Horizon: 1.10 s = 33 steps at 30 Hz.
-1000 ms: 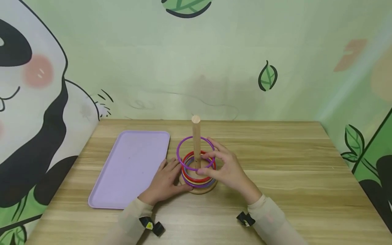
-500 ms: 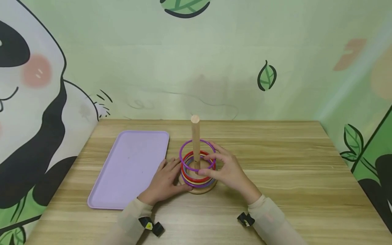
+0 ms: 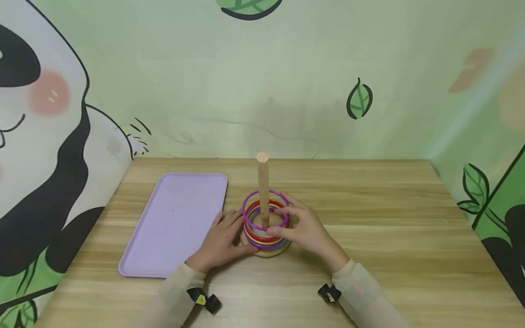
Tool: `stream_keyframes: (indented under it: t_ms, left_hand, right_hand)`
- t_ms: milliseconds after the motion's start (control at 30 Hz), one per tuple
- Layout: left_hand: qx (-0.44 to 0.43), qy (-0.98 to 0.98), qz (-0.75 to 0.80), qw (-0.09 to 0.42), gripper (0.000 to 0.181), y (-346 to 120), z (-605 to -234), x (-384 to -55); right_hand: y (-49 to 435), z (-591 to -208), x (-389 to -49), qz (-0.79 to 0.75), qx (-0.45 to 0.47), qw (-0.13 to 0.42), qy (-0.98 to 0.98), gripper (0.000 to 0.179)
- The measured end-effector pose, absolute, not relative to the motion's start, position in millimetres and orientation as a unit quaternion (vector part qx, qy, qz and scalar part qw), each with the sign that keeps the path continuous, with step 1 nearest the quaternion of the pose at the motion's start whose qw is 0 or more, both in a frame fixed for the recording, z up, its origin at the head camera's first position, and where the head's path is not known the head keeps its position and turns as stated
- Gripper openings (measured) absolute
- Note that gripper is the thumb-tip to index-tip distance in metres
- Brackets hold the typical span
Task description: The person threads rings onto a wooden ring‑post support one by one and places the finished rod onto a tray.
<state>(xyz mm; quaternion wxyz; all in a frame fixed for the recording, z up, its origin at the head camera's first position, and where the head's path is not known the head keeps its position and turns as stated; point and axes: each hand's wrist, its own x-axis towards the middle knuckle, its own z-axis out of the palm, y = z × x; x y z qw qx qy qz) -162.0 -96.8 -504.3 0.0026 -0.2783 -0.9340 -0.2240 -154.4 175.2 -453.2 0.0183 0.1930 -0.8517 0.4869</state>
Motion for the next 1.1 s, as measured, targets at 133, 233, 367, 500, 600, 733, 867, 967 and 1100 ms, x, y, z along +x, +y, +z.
stream_keyframes:
  t_ms: [133, 233, 367, 500, 600, 733, 867, 967, 1100]
  left_hand:
    - [-0.274, -0.935, -0.226, 0.005, 0.102, -96, -504, -163]
    - [-0.273, -0.936, -0.224, 0.002, 0.102, -96, -505, -163]
    - [-0.275, -0.936, -0.221, -0.007, 0.102, -95, -507, -163]
    - [-0.277, -0.935, -0.220, 0.003, 0.103, -96, -508, -163]
    - [-0.277, -0.935, -0.220, 0.011, 0.102, -97, -507, -163]
    - [-0.279, -0.936, -0.216, 0.008, 0.103, -97, -505, -163]
    - [-0.279, -0.936, -0.216, 0.009, 0.103, -96, -505, -162]
    - [-0.278, -0.935, -0.221, 0.011, 0.102, -96, -504, -162]
    - [-0.279, -0.933, -0.228, 0.002, 0.102, -96, -502, -163]
  right_hand:
    - [176, -453, -157, 0.476, 0.195, 0.012, -0.858, 0.046]
    - [176, -456, -157, 0.469, 0.193, 0.000, -0.862, 0.049]
    - [178, -460, -155, 0.471, 0.191, -0.021, -0.861, 0.053]
    - [179, -463, -156, 0.474, 0.203, -0.025, -0.856, 0.056]
    - [179, -464, -157, 0.477, 0.212, -0.026, -0.853, 0.057]
    - [180, -465, -158, 0.482, 0.214, -0.034, -0.849, 0.058]
    - [181, -466, -158, 0.484, 0.207, -0.039, -0.849, 0.062]
    - [181, -465, -158, 0.482, 0.205, -0.037, -0.851, 0.063]
    - [179, -461, -157, 0.486, 0.205, -0.021, -0.850, 0.061]
